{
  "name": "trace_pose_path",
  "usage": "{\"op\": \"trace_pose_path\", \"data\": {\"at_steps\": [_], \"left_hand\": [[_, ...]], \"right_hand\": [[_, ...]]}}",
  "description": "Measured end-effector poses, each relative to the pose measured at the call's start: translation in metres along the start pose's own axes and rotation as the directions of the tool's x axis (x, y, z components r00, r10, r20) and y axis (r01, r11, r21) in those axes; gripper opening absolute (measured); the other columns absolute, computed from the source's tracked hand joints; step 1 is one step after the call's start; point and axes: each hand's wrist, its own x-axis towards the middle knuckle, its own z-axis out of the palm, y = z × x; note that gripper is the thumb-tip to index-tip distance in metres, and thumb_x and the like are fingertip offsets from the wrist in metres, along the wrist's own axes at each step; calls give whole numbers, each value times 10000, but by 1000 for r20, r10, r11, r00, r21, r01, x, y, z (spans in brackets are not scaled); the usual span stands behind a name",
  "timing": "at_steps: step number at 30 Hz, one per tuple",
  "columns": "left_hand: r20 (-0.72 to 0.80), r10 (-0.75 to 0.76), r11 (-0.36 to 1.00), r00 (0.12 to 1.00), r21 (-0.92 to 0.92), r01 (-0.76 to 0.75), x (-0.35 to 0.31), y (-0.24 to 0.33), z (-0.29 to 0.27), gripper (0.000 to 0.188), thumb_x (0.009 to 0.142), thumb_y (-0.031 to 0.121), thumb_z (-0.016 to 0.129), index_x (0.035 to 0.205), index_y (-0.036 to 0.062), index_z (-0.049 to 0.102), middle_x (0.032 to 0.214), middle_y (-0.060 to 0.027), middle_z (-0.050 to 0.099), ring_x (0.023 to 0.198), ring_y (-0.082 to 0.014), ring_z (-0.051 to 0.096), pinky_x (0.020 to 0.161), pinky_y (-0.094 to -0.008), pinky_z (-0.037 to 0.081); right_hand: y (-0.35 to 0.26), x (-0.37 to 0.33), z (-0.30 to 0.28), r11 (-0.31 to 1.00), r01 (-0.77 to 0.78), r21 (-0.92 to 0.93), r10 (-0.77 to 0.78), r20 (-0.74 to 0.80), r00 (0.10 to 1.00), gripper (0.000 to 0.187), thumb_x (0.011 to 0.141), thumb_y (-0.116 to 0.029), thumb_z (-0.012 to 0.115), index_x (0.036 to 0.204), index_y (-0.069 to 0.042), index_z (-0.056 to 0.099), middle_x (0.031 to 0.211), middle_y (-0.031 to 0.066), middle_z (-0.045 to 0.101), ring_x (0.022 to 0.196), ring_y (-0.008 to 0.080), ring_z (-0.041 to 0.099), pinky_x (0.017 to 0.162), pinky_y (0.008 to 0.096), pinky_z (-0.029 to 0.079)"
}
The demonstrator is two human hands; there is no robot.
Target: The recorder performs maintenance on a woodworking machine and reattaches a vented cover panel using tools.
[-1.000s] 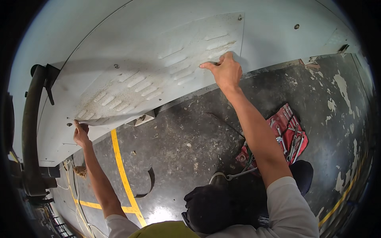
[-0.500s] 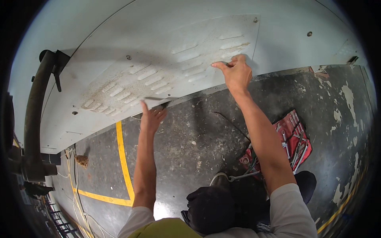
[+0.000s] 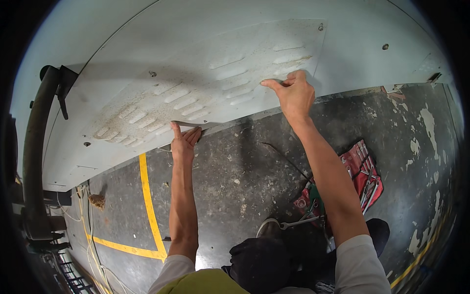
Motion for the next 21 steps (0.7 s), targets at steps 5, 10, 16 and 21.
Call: {"op": "trace_pose_path", "data": {"at_steps": [5,10,16,21], "left_hand": [[-17,114,992,993,55,-113,-2,28,-1,801,895,635,554,992,-161,539,956,-268,673,904,-328,701,822,-384,593],[-58,119,983,991,149,-110,-7,16,-9,819,881,649,564,1039,-153,520,927,-236,681,873,-309,701,811,-375,590],[-113,168,964,979,228,-139,-19,17,-13,617,877,588,632,943,-23,580,785,-125,681,705,-199,671,677,-291,544],[-117,400,809,909,510,-291,-60,30,-28,644,840,558,704,995,-55,580,836,-107,658,766,-192,655,687,-305,540]], "right_hand": [[-2,2,-5,1000,15,11,-14,-27,1000,597,587,-412,927,852,8,594,679,79,663,633,170,621,644,313,516],[6,-2,-10,1000,19,-22,-19,13,1000,635,589,-462,914,864,11,592,685,87,661,625,199,621,636,341,513],[2,-19,-41,989,131,-65,-121,134,984,566,713,-485,835,868,-3,583,714,142,662,649,268,643,639,370,504],[15,-40,-85,982,187,-33,-179,169,969,485,770,-425,792,964,-4,653,758,133,698,721,291,681,684,385,515]]}}
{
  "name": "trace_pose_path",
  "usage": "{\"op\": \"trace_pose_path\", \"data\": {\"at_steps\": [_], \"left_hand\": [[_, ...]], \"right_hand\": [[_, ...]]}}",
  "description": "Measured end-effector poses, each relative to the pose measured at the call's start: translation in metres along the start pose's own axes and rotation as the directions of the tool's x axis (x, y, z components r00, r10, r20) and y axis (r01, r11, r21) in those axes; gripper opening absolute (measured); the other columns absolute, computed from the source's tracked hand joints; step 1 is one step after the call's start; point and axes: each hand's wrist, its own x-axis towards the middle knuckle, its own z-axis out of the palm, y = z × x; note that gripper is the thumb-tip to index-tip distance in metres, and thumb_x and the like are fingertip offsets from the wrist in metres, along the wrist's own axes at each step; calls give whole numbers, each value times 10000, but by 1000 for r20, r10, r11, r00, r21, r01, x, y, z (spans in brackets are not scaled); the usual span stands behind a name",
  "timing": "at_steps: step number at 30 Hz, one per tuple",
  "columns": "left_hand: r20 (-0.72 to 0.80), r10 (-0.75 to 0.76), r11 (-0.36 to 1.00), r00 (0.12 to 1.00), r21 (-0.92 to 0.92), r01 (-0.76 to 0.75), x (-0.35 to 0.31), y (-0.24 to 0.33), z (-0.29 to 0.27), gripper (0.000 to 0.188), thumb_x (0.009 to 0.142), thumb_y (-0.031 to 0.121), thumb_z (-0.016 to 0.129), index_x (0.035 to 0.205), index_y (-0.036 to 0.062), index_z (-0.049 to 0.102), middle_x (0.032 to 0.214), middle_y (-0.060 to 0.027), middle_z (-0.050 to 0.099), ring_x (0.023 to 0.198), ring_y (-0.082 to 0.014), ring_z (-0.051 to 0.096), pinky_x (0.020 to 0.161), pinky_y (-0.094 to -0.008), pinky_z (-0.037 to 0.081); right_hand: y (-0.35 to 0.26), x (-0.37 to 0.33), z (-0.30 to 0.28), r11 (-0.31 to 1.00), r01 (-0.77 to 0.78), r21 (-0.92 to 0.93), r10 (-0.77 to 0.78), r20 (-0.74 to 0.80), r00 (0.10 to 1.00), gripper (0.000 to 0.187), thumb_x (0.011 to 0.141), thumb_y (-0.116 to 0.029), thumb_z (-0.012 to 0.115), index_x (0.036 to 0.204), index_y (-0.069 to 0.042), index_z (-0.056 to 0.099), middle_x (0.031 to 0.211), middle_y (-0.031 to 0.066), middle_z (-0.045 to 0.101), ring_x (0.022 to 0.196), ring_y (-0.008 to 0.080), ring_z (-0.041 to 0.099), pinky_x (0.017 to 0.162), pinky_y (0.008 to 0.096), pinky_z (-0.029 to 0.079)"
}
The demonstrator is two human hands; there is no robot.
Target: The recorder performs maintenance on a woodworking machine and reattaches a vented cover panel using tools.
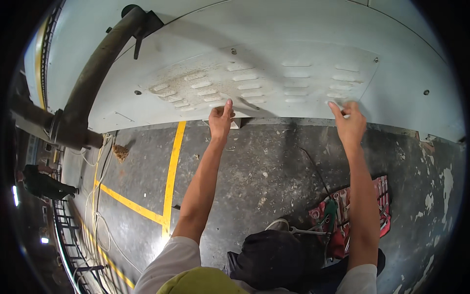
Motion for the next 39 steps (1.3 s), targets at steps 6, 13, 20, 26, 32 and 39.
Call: {"op": "trace_pose_path", "data": {"at_steps": [6,13,20,26,32,39], "left_hand": [[-536,69,984,841,177,32,17,42,-41,1047,740,578,784,1276,-227,382,1265,-340,500,1199,-389,503,1045,-433,384],[-498,226,939,837,339,-52,54,12,-119,1108,754,605,751,1385,-187,301,1395,-340,414,1321,-408,414,1120,-433,321],[-422,437,879,794,390,-276,97,78,-174,1091,708,569,817,1413,-117,343,1383,-293,454,1236,-366,485,1047,-432,387],[-251,530,817,810,409,-407,126,97,-150,585,708,451,863,900,-32,595,851,-92,630,794,-169,542,735,-332,454],[-152,630,761,761,315,-567,119,95,-134,454,816,347,807,907,-46,600,904,-106,663,773,-155,575,726,-306,486],[-224,539,651,812,723,-232,91,106,-100,778,733,671,736,767,-76,522,726,-132,538,696,-264,465,695,-394,432]], "right_hand": [[-2,-3,-42,998,37,43,-36,-10,999,443,781,-389,792,967,-12,650,732,132,682,678,287,658,655,368,498],[34,-7,-86,1000,2,9,-2,-46,999,410,790,-343,798,963,-9,635,729,134,663,649,286,625,639,351,485],[30,41,-92,990,66,-122,-79,-103,992,513,751,-452,803,984,-25,640,790,112,671,744,304,647,679,384,490],[51,58,-117,986,113,-119,-117,-29,993,529,726,-509,797,905,-34,647,753,109,659,690,303,635,645,394,492],[130,80,-118,942,198,-271,-159,161,974,545,753,-573,724,839,-42,642,734,121,663,728,346,656,656,436,503],[222,85,-154,923,90,-374,36,316,948,503,724,-533,738,800,-37,699,823,150,684,854,355,655,744,465,515]]}}
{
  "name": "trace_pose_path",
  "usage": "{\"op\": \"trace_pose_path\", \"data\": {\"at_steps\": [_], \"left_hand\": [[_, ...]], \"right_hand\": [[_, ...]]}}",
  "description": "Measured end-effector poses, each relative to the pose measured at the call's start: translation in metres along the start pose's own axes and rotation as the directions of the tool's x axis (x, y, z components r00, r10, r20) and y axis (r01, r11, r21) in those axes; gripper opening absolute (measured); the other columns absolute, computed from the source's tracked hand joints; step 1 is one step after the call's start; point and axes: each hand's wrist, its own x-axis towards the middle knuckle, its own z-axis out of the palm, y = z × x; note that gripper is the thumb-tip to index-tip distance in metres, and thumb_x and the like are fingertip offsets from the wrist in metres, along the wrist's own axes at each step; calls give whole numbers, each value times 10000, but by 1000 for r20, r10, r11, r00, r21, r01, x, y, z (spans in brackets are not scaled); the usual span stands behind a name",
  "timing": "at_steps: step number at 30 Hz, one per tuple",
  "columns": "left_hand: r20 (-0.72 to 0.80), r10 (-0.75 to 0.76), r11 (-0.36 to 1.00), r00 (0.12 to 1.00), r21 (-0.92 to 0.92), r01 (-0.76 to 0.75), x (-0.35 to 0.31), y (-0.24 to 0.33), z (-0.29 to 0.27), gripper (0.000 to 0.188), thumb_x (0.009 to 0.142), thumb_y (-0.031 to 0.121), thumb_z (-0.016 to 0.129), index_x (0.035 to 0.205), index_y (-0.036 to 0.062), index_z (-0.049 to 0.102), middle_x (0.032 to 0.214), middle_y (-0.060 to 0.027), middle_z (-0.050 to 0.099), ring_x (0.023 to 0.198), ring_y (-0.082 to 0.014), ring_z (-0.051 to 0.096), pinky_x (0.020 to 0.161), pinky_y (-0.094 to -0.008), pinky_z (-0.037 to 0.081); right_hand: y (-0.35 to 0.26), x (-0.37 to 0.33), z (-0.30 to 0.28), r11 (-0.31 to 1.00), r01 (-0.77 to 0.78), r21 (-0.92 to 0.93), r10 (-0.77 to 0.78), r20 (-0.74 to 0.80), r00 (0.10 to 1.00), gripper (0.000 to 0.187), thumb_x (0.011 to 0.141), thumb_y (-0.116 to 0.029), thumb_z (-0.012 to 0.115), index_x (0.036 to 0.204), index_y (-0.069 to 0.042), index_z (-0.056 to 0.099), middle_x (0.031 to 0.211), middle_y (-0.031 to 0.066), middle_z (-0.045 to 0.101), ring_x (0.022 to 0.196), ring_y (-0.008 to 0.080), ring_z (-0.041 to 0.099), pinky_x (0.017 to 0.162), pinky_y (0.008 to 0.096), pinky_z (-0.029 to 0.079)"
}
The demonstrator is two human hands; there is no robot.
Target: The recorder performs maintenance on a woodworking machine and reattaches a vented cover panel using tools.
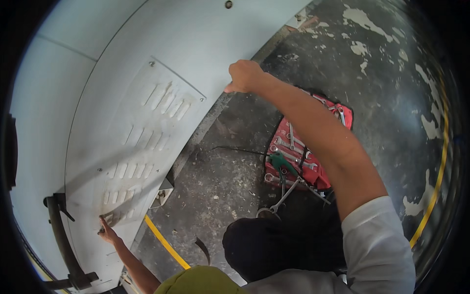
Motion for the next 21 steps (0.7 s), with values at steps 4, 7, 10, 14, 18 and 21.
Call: {"op": "trace_pose_path", "data": {"at_steps": [4,7,10,14,18,21], "left_hand": [[69,-134,990,989,51,131,-53,-5,-4,1161,704,761,677,1313,-196,429,1204,-290,595,1108,-366,563,972,-414,430],[42,-232,940,972,268,213,-82,17,-12,1189,701,788,650,1334,-190,412,1225,-298,579,1120,-372,554,985,-421,421],[154,-204,967,967,184,175,-103,32,-43,1130,753,755,632,1352,-177,405,1235,-301,574,1148,-360,549,997,-418,416],[376,-114,981,919,-102,163,-153,31,-77,509,959,464,578,1025,-33,666,947,-85,644,802,-172,556,737,-356,472],[341,-148,987,928,110,117,-174,70,-124,551,935,452,622,1198,-33,638,1147,-177,679,1071,-233,618,936,-329,441],[292,-223,973,930,7,231,-160,44,-154,572,932,464,621,1189,-47,644,1139,-159,689,1091,-227,610,965,-330,430]], "right_hand": [[26,4,5,958,-198,209,165,168,972,507,783,-523,727,939,-40,732,952,174,704,932,339,675,824,436,532],[25,13,17,928,-246,280,207,162,965,468,794,-503,729,939,-58,745,908,141,714,905,333,681,827,428,533],[2,30,33,895,-226,384,206,92,974,475,781,-511,737,904,-53,744,873,146,709,874,330,682,797,434,530],[0,44,53,870,37,492,35,-137,990,505,763,-541,737,824,-40,724,787,153,679,787,317,662,708,427,502],[-36,27,17,942,131,309,-99,-116,988,501,770,-506,754,751,-11,685,699,136,664,659,297,634,628,399,483],[-97,13,-18,915,160,369,-142,-76,987,470,771,-472,764,797,-11,680,724,126,681,670,293,645,630,388,491]]}}
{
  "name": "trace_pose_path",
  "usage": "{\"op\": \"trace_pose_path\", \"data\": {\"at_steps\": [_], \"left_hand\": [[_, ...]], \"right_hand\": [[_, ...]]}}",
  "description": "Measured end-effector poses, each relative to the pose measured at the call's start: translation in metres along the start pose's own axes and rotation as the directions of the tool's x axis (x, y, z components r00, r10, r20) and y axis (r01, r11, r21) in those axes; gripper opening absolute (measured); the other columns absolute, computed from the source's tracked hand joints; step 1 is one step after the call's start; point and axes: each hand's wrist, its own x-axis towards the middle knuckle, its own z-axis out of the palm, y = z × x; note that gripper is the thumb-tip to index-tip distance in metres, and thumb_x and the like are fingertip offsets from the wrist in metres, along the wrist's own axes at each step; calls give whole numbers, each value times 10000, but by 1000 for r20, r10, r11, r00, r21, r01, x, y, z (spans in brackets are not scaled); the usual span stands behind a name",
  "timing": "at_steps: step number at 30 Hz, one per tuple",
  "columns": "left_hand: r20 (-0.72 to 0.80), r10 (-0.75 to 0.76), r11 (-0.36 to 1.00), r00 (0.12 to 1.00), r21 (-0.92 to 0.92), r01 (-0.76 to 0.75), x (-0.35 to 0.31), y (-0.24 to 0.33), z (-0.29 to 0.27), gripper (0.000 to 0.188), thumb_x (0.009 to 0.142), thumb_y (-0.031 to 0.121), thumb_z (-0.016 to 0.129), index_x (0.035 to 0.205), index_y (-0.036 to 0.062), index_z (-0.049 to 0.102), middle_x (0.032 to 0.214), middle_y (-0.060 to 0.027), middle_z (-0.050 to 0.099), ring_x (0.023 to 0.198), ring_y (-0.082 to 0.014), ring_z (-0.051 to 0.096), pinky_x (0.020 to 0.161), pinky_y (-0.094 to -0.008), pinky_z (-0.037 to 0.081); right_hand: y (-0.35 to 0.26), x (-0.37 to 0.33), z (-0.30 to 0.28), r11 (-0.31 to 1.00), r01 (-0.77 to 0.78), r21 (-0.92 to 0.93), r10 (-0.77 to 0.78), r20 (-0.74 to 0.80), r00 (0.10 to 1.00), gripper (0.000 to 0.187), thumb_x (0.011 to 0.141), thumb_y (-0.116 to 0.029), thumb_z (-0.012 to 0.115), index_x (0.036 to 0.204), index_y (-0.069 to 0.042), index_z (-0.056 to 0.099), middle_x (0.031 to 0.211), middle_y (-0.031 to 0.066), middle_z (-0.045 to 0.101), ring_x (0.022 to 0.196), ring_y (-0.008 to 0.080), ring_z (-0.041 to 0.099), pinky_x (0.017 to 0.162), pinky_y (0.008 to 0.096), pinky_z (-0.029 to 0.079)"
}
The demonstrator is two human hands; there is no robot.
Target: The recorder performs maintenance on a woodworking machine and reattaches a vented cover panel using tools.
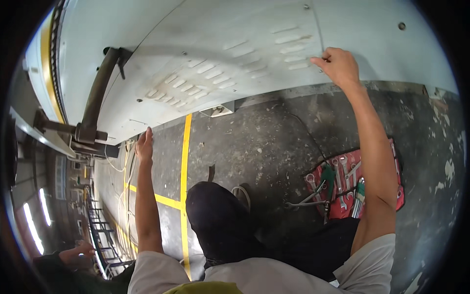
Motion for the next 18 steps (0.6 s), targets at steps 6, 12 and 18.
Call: {"op": "trace_pose_path", "data": {"at_steps": [6,12,18], "left_hand": [[250,-297,770,921,-507,386,66,-121,7,736,867,623,621,1226,-18,570,1051,-170,670,815,-213,666,666,-306,535],[563,-255,458,786,-645,611,121,-207,82,944,855,636,618,1362,-120,365,1283,-295,542,1107,-357,614,886,-412,551],[470,-217,-63,856,-881,468,174,-245,126,706,828,394,785,1151,-143,458,767,-58,574,626,-144,592,536,-251,487]], "right_hand": [[-143,-30,11,971,219,-92,-233,-196,952,404,774,-407,783,858,-27,676,743,110,680,672,283,650,615,367,493],[-320,-51,87,793,531,-298,-604,-264,752,415,716,-373,824,961,-71,677,898,78,672,741,284,659,644,368,524],[-514,-53,218,539,765,-353,-834,-97,543,443,698,-347,825,1010,-79,659,982,57,646,754,284,652,630,363,541]]}}
